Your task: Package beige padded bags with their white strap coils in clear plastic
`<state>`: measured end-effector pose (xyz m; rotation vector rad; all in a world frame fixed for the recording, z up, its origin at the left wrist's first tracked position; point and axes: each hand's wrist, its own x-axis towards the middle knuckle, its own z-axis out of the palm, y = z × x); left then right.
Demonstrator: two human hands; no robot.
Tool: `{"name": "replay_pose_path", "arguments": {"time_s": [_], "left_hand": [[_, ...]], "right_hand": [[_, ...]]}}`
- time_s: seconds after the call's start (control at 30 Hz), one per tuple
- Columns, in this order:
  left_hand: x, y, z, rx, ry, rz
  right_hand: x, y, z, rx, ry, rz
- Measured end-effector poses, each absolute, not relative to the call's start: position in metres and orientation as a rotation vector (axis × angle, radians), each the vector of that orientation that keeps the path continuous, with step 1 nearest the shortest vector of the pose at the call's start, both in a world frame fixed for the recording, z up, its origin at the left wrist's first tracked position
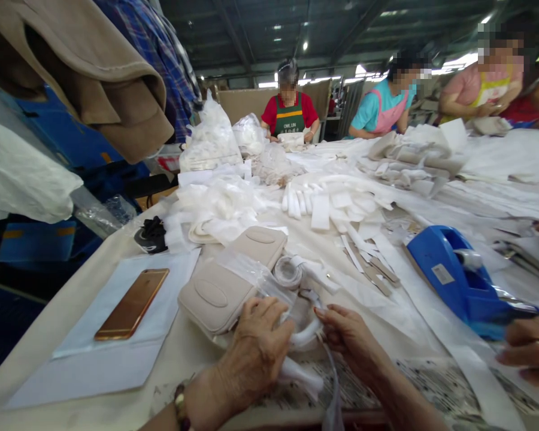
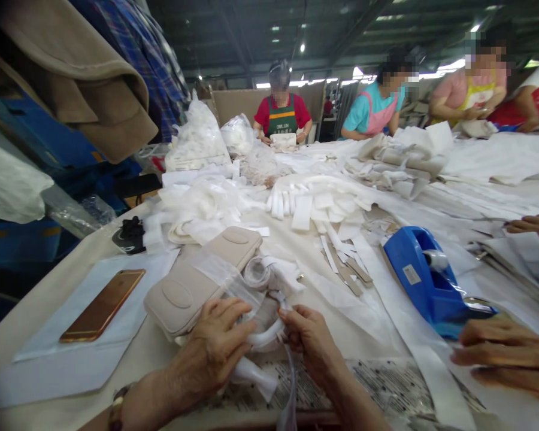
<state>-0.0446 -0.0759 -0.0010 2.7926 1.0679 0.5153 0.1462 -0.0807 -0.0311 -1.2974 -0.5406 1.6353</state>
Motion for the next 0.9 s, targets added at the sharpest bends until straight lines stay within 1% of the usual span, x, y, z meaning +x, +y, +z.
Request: {"name": "replay_pose_path", "arguments": {"time_s": [0.07,0.2,0.37,0.57,0.73,0.9], "left_hand": [[-0.041,-0.072,0.002,2.767,0.999,0.420],[-0.037,-0.069,0.000,2.795,1.044,0.310],[-0.031,-0.072,-0.018,2.874,1.066,0.459],[-0.029,-0.071,-0.032,2.845,1.094,0.548],[-0.029,-0.072,-0.029,2.790,1.033,0.620],[-0.030,-0.073,-0.027,2.762,0.976,0.613]], "right_hand": [[0.146,-0.088,-0.035,-1.310,-0.532,1.571],[0.141,-0.113,-0.049,-1.355,-0.531,1.347],[0.136,-0.133,-0.067,-1.455,-0.693,1.216],[0.134,-0.122,-0.057,-1.388,-0.860,1.345],[0.132,-0.120,-0.053,-1.223,-0.754,1.482],[0.124,-0.118,-0.059,-1.006,-0.595,1.605]]}}
